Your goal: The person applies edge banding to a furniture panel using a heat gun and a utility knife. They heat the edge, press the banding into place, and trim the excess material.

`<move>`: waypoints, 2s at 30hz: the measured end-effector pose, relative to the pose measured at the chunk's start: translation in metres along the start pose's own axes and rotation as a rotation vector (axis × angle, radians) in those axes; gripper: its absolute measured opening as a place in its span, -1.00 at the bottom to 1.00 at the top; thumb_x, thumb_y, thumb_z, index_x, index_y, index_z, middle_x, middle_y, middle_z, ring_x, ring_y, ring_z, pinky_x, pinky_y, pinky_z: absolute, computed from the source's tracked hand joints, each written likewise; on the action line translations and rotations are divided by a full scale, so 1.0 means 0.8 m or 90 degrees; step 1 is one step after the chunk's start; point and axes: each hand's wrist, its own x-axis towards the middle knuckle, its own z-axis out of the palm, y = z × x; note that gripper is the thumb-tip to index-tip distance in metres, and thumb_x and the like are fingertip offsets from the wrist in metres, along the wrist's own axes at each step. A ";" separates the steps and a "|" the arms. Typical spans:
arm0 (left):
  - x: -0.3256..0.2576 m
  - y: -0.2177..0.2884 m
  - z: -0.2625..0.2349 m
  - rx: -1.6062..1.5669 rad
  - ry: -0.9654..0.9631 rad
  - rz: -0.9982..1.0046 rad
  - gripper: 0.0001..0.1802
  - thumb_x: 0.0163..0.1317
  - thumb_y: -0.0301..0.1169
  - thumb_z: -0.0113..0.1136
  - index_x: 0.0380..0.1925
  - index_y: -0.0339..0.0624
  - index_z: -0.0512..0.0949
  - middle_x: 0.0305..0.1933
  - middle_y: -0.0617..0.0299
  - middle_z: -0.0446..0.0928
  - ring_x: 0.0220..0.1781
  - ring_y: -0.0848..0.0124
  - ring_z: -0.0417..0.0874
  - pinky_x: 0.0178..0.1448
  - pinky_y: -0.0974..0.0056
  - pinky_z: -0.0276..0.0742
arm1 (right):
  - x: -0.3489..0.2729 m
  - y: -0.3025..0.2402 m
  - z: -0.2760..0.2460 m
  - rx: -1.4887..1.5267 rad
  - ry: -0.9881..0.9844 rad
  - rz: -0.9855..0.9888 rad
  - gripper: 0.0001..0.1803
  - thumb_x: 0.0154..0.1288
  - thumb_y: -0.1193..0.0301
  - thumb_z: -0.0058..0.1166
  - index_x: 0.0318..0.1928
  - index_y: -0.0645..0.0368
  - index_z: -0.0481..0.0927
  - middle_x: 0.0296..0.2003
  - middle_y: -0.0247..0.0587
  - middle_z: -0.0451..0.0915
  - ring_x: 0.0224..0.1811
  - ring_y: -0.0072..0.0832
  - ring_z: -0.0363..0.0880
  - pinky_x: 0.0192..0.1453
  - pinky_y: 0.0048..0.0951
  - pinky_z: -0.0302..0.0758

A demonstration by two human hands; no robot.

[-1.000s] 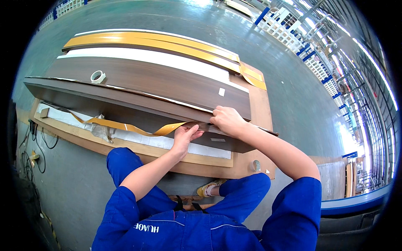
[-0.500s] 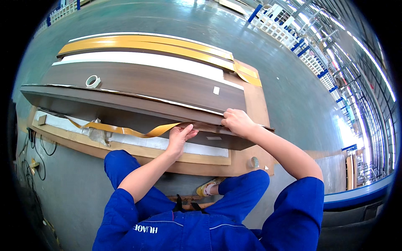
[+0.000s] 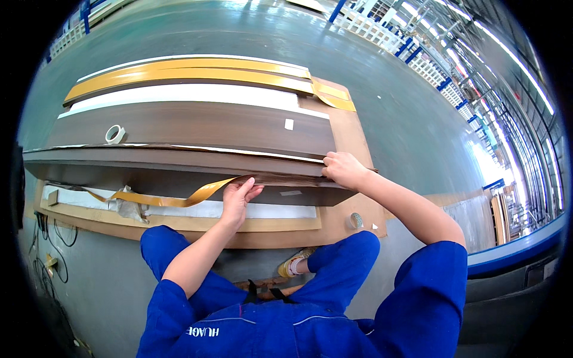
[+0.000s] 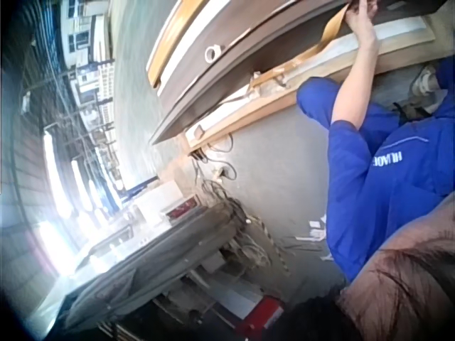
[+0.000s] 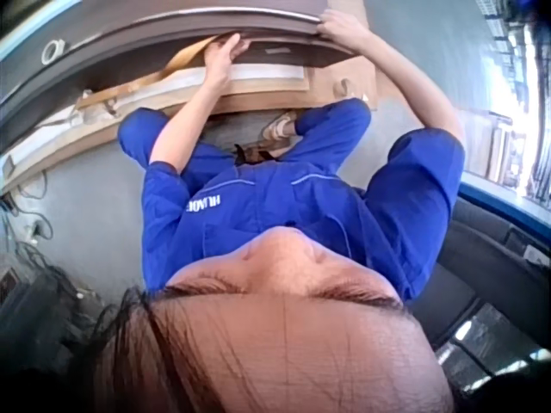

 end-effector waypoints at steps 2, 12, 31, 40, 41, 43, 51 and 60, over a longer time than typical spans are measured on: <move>0.001 -0.001 -0.001 -0.002 -0.002 0.004 -0.79 0.19 -0.41 0.17 -0.25 -0.33 0.50 -0.27 0.12 0.56 -0.25 0.37 0.64 -0.14 0.39 0.61 | -0.011 0.004 0.002 -0.007 -0.010 0.010 -0.93 -0.04 0.43 0.03 -0.54 0.11 0.56 -0.47 -0.29 0.46 -0.23 -0.39 0.46 -0.20 -0.40 0.49; -0.001 0.003 0.002 0.009 -0.004 0.003 -0.80 0.19 -0.42 0.17 -0.24 -0.32 0.50 -0.28 0.14 0.56 -0.25 0.37 0.64 -0.15 0.41 0.61 | -0.053 0.023 0.009 -0.022 -0.006 0.030 -0.98 -0.15 0.49 0.07 -0.58 0.10 0.51 -0.47 -0.30 0.42 -0.25 -0.38 0.43 -0.26 -0.38 0.47; -0.010 0.005 -0.001 -0.020 -0.229 -0.094 -0.89 0.18 -0.46 0.17 -0.32 -0.19 0.45 -0.29 0.21 0.57 -0.19 0.43 0.60 -0.01 0.33 0.53 | -0.073 0.034 0.022 0.050 0.092 -0.010 -0.91 -0.10 0.47 0.05 -0.48 0.10 0.57 -0.45 -0.30 0.40 -0.26 -0.36 0.43 -0.24 -0.37 0.45; -0.027 -0.073 -0.034 -0.176 -0.316 -0.247 -0.14 0.08 -0.42 0.29 0.33 -0.02 0.02 0.10 0.22 0.34 0.09 0.39 0.43 0.24 0.27 0.32 | -0.107 0.021 0.028 0.113 0.315 0.082 -0.85 -0.04 0.53 0.12 -0.38 0.05 0.62 -0.54 -0.31 0.34 -0.39 -0.39 0.40 -0.34 -0.39 0.41; -0.034 -0.093 -0.041 -0.303 -0.298 -0.274 -0.14 0.09 -0.37 0.29 0.33 0.02 0.02 0.27 0.16 0.19 0.20 0.29 0.35 0.34 0.18 0.22 | -0.112 0.020 0.032 0.140 0.350 0.116 -0.85 -0.03 0.53 0.14 -0.37 0.05 0.62 -0.55 -0.30 0.34 -0.41 -0.38 0.39 -0.36 -0.38 0.39; -0.056 -0.145 -0.035 -0.026 -0.198 -0.251 -0.09 0.05 -0.26 0.33 0.34 0.05 0.00 0.34 0.12 0.14 0.31 0.24 0.23 0.36 0.14 0.18 | -0.132 0.023 0.040 0.185 0.411 0.194 -0.84 -0.01 0.54 0.17 -0.35 0.05 0.62 -0.57 -0.29 0.33 -0.45 -0.37 0.37 -0.39 -0.37 0.37; 0.008 -0.214 0.128 -0.054 -0.216 -0.193 -0.36 0.25 -0.36 0.12 0.26 -0.27 0.10 0.27 0.10 0.25 0.25 0.33 0.32 0.29 0.23 0.25 | -0.205 0.022 0.067 0.240 0.496 0.322 -0.84 -0.01 0.54 0.17 -0.34 0.09 0.64 -0.59 -0.28 0.33 -0.46 -0.37 0.36 -0.39 -0.37 0.35; 0.037 -0.243 0.181 -0.173 -0.033 -0.173 -0.82 0.21 -0.40 0.17 -0.21 -0.09 0.44 -0.15 0.24 0.55 0.00 0.38 0.55 0.18 0.27 0.42 | -0.229 0.035 0.083 0.246 0.568 0.340 -0.82 -0.06 0.55 0.18 -0.36 0.09 0.63 -0.59 -0.30 0.34 -0.47 -0.38 0.36 -0.40 -0.38 0.36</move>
